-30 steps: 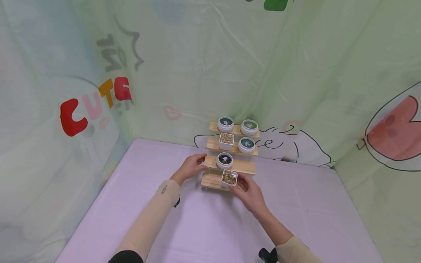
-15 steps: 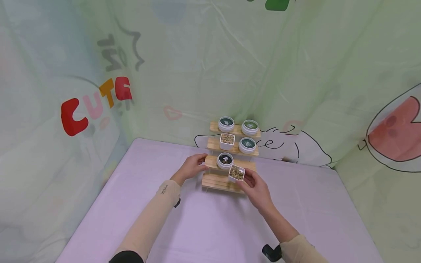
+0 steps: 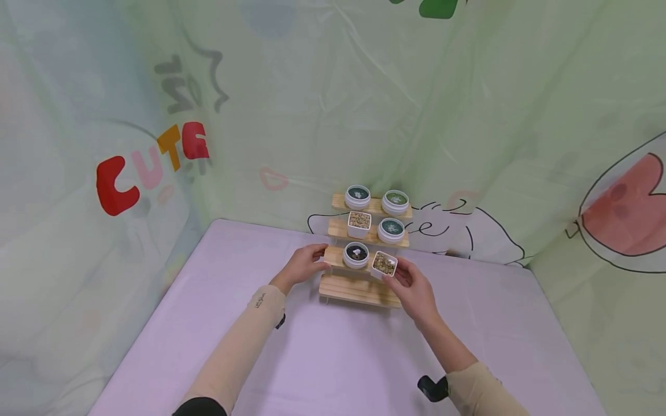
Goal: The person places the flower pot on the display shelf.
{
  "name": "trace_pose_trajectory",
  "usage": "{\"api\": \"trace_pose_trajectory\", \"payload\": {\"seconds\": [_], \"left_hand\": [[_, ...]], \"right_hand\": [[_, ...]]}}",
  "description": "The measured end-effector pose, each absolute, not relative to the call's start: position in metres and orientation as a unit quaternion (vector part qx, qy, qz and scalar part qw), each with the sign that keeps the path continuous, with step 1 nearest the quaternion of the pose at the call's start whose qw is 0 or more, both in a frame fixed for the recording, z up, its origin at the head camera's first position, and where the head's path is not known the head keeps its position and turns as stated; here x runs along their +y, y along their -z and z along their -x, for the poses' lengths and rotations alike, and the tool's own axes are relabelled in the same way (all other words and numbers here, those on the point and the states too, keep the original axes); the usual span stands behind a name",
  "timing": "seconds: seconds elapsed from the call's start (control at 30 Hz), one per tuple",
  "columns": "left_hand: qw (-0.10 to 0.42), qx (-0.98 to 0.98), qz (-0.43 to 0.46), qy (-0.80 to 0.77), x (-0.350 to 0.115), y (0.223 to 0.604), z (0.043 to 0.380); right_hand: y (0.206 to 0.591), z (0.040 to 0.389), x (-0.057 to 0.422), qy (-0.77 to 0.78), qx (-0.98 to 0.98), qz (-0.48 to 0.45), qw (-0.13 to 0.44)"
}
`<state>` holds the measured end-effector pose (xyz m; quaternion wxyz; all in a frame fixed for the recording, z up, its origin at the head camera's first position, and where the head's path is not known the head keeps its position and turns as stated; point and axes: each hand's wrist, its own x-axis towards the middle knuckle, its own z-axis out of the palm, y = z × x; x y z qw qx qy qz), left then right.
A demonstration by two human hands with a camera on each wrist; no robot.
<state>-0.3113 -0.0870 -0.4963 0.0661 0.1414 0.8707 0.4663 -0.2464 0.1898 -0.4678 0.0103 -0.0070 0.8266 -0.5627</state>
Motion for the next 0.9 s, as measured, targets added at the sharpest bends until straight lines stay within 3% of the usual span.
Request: {"api": "trace_pose_trajectory", "payload": {"seconds": [0.9], "left_hand": [[0.072,0.873,-0.14,-0.463,-0.087,0.499,0.314]], "right_hand": [[0.474,0.265,0.193,0.54,0.841,-0.017,0.012]]}}
